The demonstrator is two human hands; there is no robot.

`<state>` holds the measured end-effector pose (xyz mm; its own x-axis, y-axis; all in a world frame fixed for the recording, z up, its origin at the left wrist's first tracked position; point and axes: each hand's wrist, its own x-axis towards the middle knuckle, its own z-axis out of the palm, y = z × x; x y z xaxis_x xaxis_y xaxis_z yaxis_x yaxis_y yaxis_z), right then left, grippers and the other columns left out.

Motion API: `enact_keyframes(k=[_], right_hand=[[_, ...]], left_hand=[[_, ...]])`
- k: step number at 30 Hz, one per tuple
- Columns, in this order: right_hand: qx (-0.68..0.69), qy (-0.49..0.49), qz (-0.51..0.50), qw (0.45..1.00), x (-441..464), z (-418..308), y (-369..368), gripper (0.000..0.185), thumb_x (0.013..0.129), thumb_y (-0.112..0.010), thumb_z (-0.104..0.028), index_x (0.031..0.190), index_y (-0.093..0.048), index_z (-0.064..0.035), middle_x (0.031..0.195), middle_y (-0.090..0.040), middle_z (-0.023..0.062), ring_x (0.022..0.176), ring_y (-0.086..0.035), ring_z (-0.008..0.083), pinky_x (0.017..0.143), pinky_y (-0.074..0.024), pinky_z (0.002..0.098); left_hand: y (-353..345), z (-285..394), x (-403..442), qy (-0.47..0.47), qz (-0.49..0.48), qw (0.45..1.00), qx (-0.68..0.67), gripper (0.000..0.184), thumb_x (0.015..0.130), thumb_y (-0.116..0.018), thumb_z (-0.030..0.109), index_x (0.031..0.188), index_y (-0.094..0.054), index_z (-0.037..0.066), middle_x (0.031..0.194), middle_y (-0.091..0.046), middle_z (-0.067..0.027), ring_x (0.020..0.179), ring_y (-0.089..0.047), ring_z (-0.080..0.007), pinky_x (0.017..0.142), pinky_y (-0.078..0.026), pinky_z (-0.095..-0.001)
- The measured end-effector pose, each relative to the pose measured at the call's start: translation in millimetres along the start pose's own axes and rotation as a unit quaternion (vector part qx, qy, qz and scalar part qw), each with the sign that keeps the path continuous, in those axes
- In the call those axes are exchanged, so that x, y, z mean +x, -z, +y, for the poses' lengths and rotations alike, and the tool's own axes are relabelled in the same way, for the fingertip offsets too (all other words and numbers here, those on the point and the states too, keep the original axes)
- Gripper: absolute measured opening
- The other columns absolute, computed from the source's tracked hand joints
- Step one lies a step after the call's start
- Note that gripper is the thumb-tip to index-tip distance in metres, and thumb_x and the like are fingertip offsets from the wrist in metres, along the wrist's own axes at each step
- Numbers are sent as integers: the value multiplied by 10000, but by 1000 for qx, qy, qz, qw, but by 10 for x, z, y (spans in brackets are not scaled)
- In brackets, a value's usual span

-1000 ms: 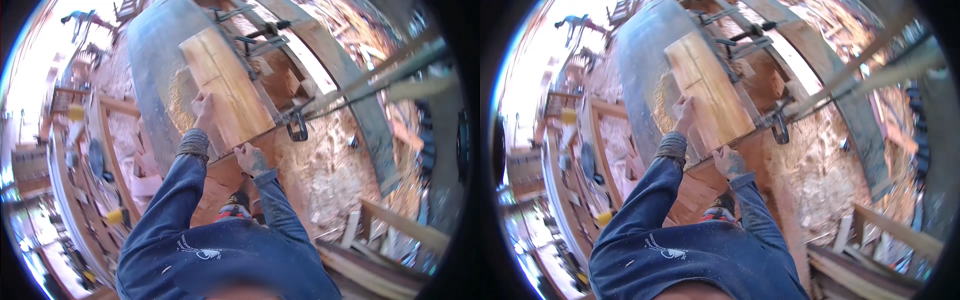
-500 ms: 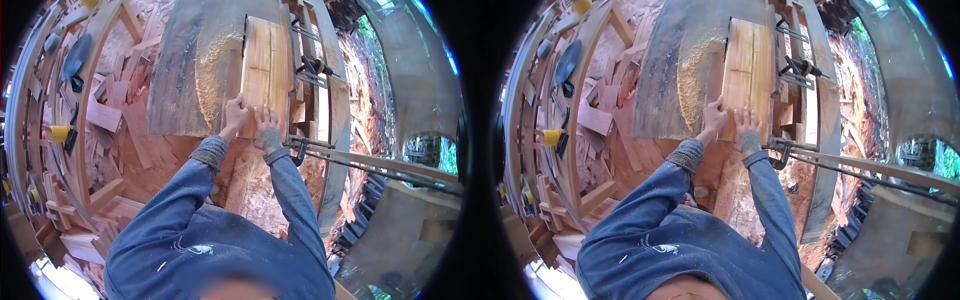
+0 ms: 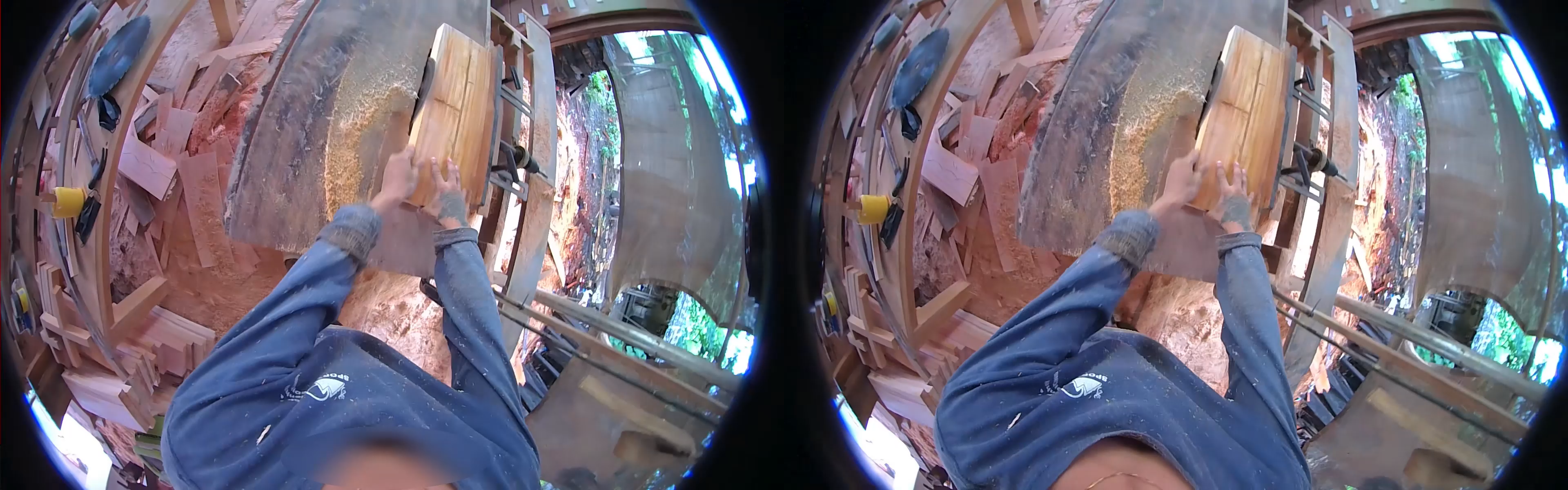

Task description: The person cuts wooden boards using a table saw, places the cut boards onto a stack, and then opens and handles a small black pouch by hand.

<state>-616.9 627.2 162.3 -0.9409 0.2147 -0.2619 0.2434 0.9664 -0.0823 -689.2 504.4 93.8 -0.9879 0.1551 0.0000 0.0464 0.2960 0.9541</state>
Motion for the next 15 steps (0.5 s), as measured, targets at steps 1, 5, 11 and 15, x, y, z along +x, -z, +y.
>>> enact_keyframes(k=[1, 5, 11, 15], right_hand=[[-1, 3, -2, 1000, 132, 5, 40, 1250, 578, -926, -184, 1640, -284, -336, 1687, -245, 144, 1568, -241, 404, 1134, -338, 762], [-6, -5, -5, 1000, 660, 77, 180, 1326, 523, -978, -223, 1638, -274, -354, 1694, -238, 129, 1572, -239, 384, 1137, -358, 755], [-28, -11, -8, 1000, 1451, 154, 388, 1364, 507, -998, -248, 1647, -256, -345, 1697, -236, 138, 1564, -257, 381, 1134, -406, 693], [-41, 6, 1, 999, 1880, 172, 583, 1359, 490, -1001, -250, 1647, -290, -282, 1668, -276, 200, 1534, -311, 412, 1159, -443, 572]], left_hand=[[101, 25, -81, -3, -23, 1000, -20, 239, 935, -698, 189, 1074, -656, -2, 921, -712, -267, 888, -685, -489, 776, -553, -513], [523, -199, -810, 19, -24, 998, -64, 262, 949, -693, 190, 1142, -734, 17, 989, -748, -218, 860, -730, -390, 790, -569, -441], [1412, -301, -283, 78, 6, 997, -6, 164, 946, -667, 93, 1066, -753, 23, 976, -748, -191, 831, -717, -343, 768, -563, -425], [1757, -542, 919, -93, 148, 975, 138, 135, 933, -631, 47, 1017, -736, 51, 1008, -715, -175, 986, -652, -361, 875, -522, -454]])
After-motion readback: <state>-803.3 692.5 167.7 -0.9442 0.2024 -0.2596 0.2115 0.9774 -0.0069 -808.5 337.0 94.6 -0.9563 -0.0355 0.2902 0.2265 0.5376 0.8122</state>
